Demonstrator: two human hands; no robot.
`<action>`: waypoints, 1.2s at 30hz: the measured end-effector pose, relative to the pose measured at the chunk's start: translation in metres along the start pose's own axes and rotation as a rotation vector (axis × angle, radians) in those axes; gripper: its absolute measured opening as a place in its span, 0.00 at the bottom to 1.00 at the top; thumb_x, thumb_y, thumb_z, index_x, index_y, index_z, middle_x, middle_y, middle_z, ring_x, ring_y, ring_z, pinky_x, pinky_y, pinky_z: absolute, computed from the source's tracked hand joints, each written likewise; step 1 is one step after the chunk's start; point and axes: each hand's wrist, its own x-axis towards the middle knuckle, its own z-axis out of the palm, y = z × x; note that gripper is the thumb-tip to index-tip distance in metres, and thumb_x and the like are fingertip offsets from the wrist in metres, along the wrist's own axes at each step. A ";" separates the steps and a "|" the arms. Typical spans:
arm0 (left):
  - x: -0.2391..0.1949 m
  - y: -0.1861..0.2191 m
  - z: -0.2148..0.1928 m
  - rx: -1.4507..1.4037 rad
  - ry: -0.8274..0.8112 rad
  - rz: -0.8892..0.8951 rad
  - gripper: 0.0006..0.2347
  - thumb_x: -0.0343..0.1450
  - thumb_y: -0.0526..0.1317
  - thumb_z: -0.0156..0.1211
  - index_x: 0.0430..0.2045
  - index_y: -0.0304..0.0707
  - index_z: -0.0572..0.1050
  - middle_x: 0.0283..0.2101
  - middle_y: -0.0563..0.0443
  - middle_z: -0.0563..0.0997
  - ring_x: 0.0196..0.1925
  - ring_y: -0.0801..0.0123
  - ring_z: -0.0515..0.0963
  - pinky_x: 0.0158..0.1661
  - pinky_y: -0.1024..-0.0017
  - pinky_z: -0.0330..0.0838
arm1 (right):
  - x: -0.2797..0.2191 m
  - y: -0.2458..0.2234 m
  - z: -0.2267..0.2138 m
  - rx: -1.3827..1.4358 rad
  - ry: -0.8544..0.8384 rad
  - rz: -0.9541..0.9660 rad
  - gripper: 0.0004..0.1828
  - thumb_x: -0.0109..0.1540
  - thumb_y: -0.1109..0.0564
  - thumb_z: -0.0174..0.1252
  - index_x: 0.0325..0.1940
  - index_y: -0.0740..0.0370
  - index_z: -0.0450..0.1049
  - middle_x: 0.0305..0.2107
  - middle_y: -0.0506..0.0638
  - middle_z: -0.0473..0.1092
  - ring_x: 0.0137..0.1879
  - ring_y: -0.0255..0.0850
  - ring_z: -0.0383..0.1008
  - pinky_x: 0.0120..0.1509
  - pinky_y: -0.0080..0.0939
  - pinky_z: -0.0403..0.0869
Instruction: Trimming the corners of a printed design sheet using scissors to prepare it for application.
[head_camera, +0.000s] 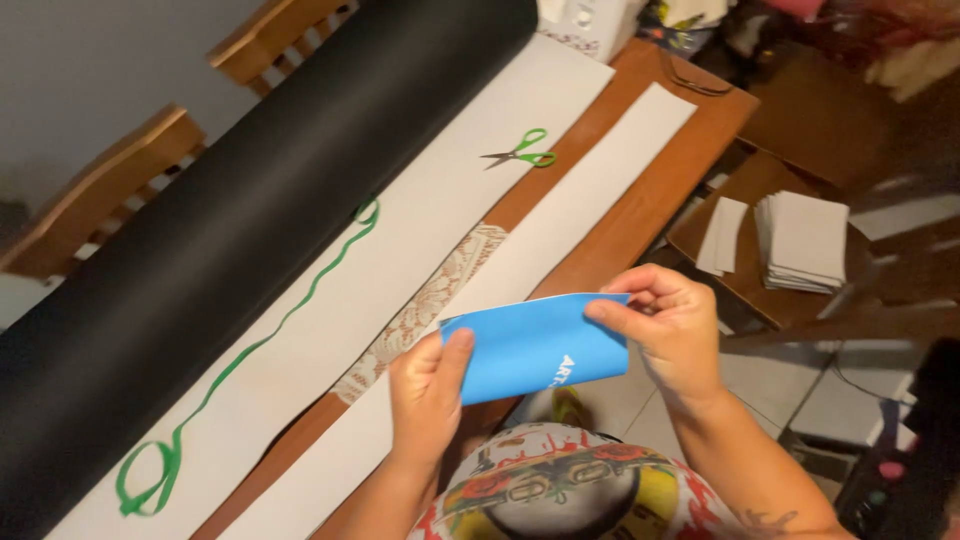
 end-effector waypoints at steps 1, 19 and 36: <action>0.001 0.001 -0.002 0.005 0.018 -0.001 0.21 0.76 0.44 0.57 0.14 0.49 0.54 0.19 0.66 0.54 0.23 0.81 0.54 0.25 0.74 0.50 | 0.003 -0.001 -0.002 0.005 -0.018 0.000 0.10 0.51 0.65 0.74 0.29 0.60 0.78 0.24 0.47 0.75 0.28 0.29 0.70 0.31 0.25 0.67; 0.021 -0.001 0.004 0.578 -0.320 0.347 0.06 0.69 0.40 0.66 0.36 0.47 0.85 0.34 0.53 0.88 0.40 0.51 0.87 0.45 0.56 0.78 | 0.005 0.026 0.036 -0.348 -0.440 -0.369 0.05 0.51 0.58 0.76 0.29 0.54 0.86 0.20 0.48 0.80 0.26 0.42 0.80 0.36 0.39 0.78; -0.012 -0.100 -0.045 0.540 -0.041 -0.116 0.04 0.64 0.44 0.69 0.27 0.53 0.88 0.32 0.67 0.91 0.36 0.84 0.89 0.40 0.80 0.76 | 0.153 0.221 0.049 -0.769 -0.509 -0.070 0.10 0.66 0.51 0.56 0.44 0.49 0.83 0.38 0.45 0.82 0.44 0.40 0.81 0.48 0.42 0.74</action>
